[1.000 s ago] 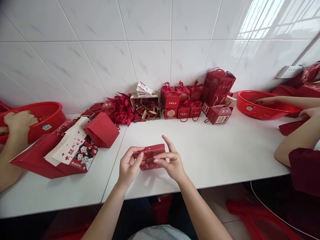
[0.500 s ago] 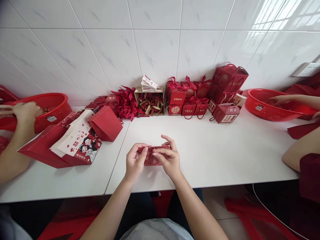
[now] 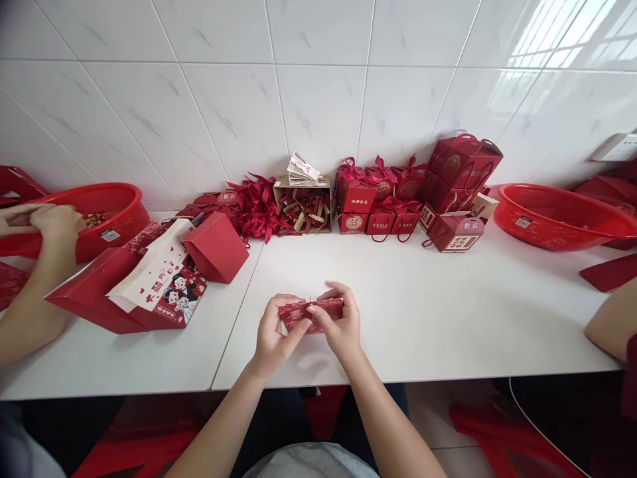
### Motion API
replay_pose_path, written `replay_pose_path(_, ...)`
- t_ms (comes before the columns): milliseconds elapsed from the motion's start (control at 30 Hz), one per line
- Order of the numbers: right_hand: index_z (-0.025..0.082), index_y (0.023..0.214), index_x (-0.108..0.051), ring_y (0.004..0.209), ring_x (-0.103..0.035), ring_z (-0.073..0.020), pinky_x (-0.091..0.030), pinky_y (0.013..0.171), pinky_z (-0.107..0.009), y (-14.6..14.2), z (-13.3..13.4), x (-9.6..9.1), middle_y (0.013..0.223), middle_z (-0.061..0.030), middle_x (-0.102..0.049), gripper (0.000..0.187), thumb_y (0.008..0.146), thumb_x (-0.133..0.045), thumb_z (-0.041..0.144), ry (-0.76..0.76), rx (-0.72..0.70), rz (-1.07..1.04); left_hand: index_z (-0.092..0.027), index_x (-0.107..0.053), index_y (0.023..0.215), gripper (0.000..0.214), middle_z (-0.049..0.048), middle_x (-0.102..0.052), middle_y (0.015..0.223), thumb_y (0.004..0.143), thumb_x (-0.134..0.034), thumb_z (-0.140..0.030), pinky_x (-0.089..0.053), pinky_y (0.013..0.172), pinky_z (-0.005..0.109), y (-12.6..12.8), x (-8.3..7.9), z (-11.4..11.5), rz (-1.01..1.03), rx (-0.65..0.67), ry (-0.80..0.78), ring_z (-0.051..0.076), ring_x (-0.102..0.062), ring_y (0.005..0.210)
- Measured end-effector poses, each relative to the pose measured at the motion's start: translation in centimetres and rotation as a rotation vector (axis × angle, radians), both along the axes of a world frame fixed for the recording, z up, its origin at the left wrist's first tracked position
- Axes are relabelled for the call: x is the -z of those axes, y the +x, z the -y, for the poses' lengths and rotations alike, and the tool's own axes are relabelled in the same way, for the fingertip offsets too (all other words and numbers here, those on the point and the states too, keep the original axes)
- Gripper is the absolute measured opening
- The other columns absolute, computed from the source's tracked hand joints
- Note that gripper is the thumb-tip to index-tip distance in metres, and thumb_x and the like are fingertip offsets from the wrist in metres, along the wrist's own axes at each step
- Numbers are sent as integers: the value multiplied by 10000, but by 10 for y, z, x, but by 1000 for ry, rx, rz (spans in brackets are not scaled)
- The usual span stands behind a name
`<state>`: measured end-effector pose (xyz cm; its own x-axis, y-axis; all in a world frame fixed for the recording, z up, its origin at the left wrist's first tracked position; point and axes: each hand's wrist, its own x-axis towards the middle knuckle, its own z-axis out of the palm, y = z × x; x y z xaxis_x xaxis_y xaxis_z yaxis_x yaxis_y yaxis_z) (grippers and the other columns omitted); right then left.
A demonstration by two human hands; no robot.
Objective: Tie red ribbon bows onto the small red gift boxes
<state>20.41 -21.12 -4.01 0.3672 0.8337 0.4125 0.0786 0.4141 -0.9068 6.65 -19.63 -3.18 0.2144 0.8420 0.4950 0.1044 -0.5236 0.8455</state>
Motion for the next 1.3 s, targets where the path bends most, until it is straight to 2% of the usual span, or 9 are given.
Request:
replay_pose_path(100, 218, 797, -551, 624, -590, -140, -491, 565, -266, 1, 4, -2, 714, 14, -592, 210, 756, -740, 301, 22, -3, 35, -225, -485, 1096, 410, 66, -580, 1039, 764, -721, -270, -518, 836, 371, -6, 5, -1, -142, -130, 191, 212, -612, 975)
replay_pose_path(200, 227, 793, -546, 659, -582, -150, -490, 596, -284, 3, 9, -7, 725, 6, -585, 182, 776, -720, 279, 150, 15, 106, -220, -472, 1093, 445, 71, -571, 1018, 743, -739, -285, -496, 856, 388, -14, 4, 1, -228, -326, 279, 225, -589, 975)
replay_pose_path(267, 230, 812, -545, 689, -579, -161, -490, 619, -301, 4, 12, -12, 742, -3, -580, 174, 786, -712, 275, 204, 37, 146, -215, -480, 1007, 385, 47, -573, 930, 744, -735, -334, -503, 776, 351, -19, -1, 5, -277, -381, 197, 210, -595, 878)
replay_pose_path(400, 233, 828, -540, 694, -567, -161, -477, 618, -299, 6, 17, -19, 750, -2, -564, 173, 795, -708, 262, 243, 52, 172, -211, -535, 838, 159, 7, -604, 760, 873, -583, -358, -483, 675, 286, -27, -12, 16, -378, -195, -30, 162, -591, 715)
replay_pose_path(533, 239, 840, -536, 696, -566, -153, -473, 621, -289, 12, 22, -23, 758, 5, -563, 171, 799, -701, 228, 249, 68, 167, -210, -619, 814, 138, 9, -658, 747, 893, -565, -310, -482, 659, 267, -41, -19, 23, -343, -151, 8, 153, -611, 692)
replay_pose_path(767, 234, 824, -534, 666, -558, -172, -457, 608, -323, 23, 36, -32, 723, -6, -577, 178, 792, -708, 217, 334, 9, 395, -220, -643, 856, 52, 34, -685, 895, 866, -602, -189, -549, 801, 314, -52, -44, 40, 71, -169, 123, 190, -663, 889)
replay_pose_path(933, 238, 835, -533, 645, -553, -176, -442, 611, -341, 16, 45, -37, 700, -3, -574, 177, 804, -706, 220, 384, -82, 457, -281, -495, 1042, 256, -37, -663, 765, 857, -628, -164, -554, 643, 248, -37, -64, 42, 265, -48, 52, 131, -665, 679)
replay_pose_path(1100, 238, 853, -538, 663, -561, -178, -444, 632, -346, 18, 46, -38, 723, -9, -595, 189, 801, -719, 231, 392, -70, 471, -233, -626, 961, 80, 32, -688, 875, 890, -589, -240, -558, 768, 282, -33, -72, 29, 1, 124, -52, 168, -677, 833)
replay_pose_path(1300, 241, 830, -548, 676, -586, -184, -461, 646, -354, 24, 45, -38, 717, -8, -608, 177, 806, -719, 280, 353, -29, 471, -220, -679, 1130, 270, 89, -710, 1098, 916, -531, -294, -554, 900, 358, -31, -68, 28, -85, 266, -163, 235, -666, 1033)
